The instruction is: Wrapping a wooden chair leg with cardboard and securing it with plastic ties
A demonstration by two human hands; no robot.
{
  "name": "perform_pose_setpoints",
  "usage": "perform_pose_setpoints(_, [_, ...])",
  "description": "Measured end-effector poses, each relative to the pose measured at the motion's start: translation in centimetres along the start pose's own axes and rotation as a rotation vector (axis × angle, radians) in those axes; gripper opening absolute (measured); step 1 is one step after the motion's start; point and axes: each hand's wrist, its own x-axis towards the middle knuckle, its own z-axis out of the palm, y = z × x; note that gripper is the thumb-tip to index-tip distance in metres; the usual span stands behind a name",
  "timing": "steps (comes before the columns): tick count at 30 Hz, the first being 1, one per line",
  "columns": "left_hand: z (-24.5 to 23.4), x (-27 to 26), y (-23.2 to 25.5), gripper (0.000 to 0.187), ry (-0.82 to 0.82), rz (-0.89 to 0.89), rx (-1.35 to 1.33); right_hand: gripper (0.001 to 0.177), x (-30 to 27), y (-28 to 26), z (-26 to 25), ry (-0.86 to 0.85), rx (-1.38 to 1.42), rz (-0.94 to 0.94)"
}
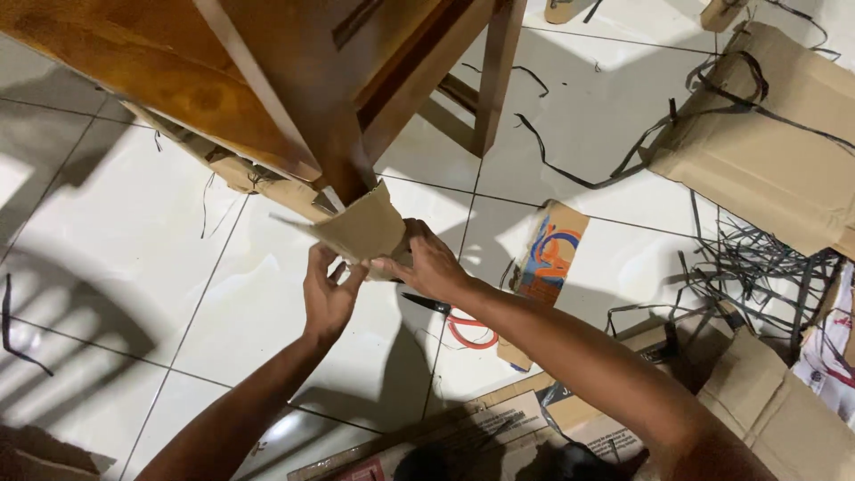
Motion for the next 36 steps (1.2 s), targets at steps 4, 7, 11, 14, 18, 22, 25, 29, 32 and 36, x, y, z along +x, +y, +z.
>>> perform_pose_setpoints(4, [0.8,0.0,2.9,0.078,-0.061,0.067,-0.087,0.071,0.8,-0.4,0.3,0.02,0.006,0.079])
perform_pose_setpoints(7, [2.1,-0.2,4.2,0.09,-0.118,0.109,-0.083,0.057,0.9,5.5,2.4,-0.068,-0.191,0.058])
perform_pose_setpoints(11, [4.2,0.8,5.8,0.093,-0.097,0.124,-0.1,0.045,2.0,7.2,3.2,-0.181,-0.332,-0.031])
perform_pose_setpoints(14, [4.8,4.0,2.0,0.094,-0.001,0.048,-0.005,0.054,2.0,-2.2,-1.1,-0.18,-0.115,0.159])
perform_pose_setpoints(18, [6.3,5.3,-1.2,0.056,-0.04,0.103,-0.174,0.05,2.8,-1.8,-1.0,-0.252,-0.396,0.056])
perform_pose_setpoints(22, [5.7,5.4,0.1,0.036,-0.099,0.244,-0.2,0.076,2.8,-1.1,0.1,-0.212,-0.393,0.134])
perform_pose_setpoints(25, [5.8,6.0,-0.7,0.032,-0.103,0.301,-0.191,0.078,3.3,0.5,0.9,-0.185,-0.47,0.139])
perform_pose_setpoints(29, [5.7,6.3,-3.3,0.026,-0.11,0.24,-0.201,0.083,3.7,4.5,1.9,-0.319,-0.515,0.09])
perform_pose_setpoints(32, [5.7,6.4,-3.1,0.027,-0.105,0.27,-0.207,0.062,2.7,-0.9,0.3,-0.255,-0.416,0.141])
perform_pose_setpoints(36, [5.7,6.1,-2.1,0.028,-0.093,0.294,-0.202,0.064,3.2,1.7,1.8,-0.237,-0.419,0.152])
